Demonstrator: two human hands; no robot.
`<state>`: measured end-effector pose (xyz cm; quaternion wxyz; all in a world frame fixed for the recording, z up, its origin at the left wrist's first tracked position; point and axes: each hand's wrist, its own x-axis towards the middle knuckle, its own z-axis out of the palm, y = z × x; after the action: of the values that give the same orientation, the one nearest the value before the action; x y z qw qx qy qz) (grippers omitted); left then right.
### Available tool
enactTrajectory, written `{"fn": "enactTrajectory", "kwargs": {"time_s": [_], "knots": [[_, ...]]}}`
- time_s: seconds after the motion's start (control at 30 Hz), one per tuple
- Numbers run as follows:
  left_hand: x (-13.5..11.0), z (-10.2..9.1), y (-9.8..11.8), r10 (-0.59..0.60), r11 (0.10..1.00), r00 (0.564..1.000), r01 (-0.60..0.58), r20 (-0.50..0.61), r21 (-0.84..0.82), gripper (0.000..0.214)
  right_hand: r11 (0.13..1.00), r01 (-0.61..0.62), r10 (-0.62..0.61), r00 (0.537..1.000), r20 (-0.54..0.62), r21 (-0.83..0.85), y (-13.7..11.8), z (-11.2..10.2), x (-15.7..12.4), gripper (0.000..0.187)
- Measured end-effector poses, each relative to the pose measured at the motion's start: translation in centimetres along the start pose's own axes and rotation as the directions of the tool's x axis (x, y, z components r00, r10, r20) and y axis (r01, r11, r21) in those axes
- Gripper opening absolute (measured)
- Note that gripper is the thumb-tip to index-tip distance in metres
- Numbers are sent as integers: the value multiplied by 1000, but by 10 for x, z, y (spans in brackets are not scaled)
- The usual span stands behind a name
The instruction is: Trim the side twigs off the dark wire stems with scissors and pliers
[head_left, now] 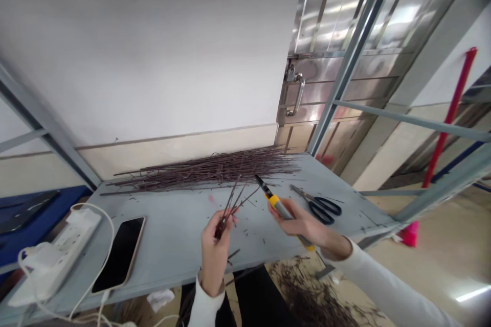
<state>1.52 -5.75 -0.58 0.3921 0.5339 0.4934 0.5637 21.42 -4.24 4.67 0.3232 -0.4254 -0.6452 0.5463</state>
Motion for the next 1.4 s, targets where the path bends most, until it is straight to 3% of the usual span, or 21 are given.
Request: {"fn": "enactTrajectory", "kwargs": {"time_s": [0.07,0.13,0.27,0.37,0.53,0.93,1.27,1.4], "knots": [[0,-2,-2,2,1000,1000,-2,-8,16,27,963,34,-62,993,-99,-266,-3,-4,-2,19],[-1,-3,-5,18,999,1000,-17,-14,52,27,866,-15,-88,979,-184,-499,-5,-7,-5,21],[-4,0,-10,104,985,994,-99,-25,143,27,655,-144,-111,952,-284,-741,-5,-8,-11,24],[-6,1,-10,177,964,984,-171,-14,203,26,619,-167,-91,955,-281,-768,-5,-6,-14,24],[-7,4,-12,269,929,963,-251,-31,271,24,627,-178,-81,953,-291,-758,-10,0,-12,21],[-6,1,-16,275,921,960,-250,-46,298,25,558,-228,-59,948,-312,-798,-4,-1,-11,26],[-7,3,-19,353,896,935,-343,17,283,26,579,-209,-97,942,-321,-789,-14,-1,-6,18],[-9,3,-16,365,892,931,-354,13,280,26,681,-146,-113,947,-300,-717,-14,-2,-3,18]]}}
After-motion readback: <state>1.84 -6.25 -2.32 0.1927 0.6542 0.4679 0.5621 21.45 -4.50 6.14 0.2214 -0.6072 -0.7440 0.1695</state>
